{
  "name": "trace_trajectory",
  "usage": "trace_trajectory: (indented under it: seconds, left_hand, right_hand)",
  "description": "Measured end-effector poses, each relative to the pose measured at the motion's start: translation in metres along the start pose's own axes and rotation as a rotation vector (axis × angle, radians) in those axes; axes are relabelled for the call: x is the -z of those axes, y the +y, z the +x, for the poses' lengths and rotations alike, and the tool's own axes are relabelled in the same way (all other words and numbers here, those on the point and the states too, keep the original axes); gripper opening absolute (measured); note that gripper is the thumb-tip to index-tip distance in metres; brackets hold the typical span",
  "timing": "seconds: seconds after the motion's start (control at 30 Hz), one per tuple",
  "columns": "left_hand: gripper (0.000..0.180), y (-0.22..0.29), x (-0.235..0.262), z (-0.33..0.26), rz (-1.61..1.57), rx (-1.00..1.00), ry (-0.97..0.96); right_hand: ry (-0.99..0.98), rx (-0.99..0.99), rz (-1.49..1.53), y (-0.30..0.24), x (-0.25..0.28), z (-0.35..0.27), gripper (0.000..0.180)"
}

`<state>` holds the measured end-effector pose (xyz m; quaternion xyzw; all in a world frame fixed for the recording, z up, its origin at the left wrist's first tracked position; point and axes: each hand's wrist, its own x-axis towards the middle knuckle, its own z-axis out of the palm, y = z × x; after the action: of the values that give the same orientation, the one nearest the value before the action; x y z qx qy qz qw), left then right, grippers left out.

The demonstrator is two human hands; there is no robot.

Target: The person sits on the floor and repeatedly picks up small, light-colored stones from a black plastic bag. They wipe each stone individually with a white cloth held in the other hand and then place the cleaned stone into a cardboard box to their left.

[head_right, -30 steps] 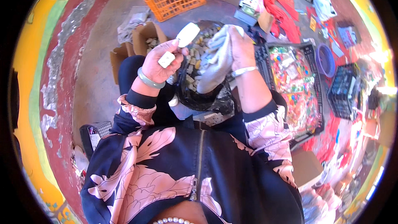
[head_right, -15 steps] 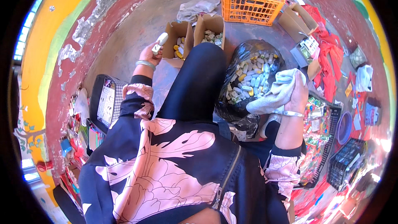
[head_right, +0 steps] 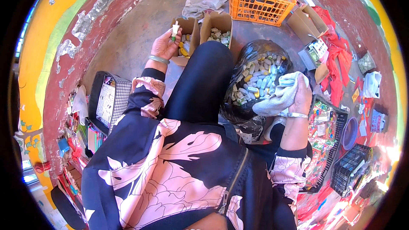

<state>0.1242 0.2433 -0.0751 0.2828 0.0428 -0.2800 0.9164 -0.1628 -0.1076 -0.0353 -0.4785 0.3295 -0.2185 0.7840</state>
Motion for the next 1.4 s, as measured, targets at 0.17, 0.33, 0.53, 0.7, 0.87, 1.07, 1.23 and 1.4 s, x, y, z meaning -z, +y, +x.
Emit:
trace_trajectory:
  seconds: [0.17,0.33,0.53,0.7,0.87,1.07,1.23,1.4]
  left_hand:
    - [0.040,-0.025,-0.085,-0.023,0.027,0.058,-0.295]
    - [0.034,-0.088,-0.155,-0.054,-0.024,0.359,-0.389]
    - [0.027,-0.169,-0.173,-0.065,0.366,0.325,-0.359]
    - [0.028,-0.204,-0.163,-0.079,0.751,0.166,-0.505]
    - [0.029,-0.198,-0.159,-0.083,0.871,0.169,-0.648]
    - [0.033,-0.209,-0.158,-0.089,0.903,0.043,-0.629]
    - [0.036,-0.207,-0.155,-0.084,1.522,-0.647,-0.844]
    - [0.023,-0.203,-0.152,-0.075,0.909,0.248,-0.449]
  right_hand:
    - [0.055,0.038,0.010,-0.009,-0.013,-0.011,0.024]
    - [-0.020,0.079,0.103,-0.016,-0.018,-0.018,0.030]
    - [-0.099,0.299,0.132,-0.035,-0.040,-0.045,0.039]
    - [-0.072,0.860,-1.196,-0.017,-0.044,-0.044,0.035]
    - [-0.043,0.724,-1.158,-0.012,-0.045,-0.041,0.029]
    - [0.129,0.636,-1.129,-0.007,-0.047,-0.041,0.028]
    - [0.191,0.475,-1.069,0.002,-0.038,-0.027,0.035]
    - [0.317,0.262,-0.613,0.001,-0.011,0.000,0.038]
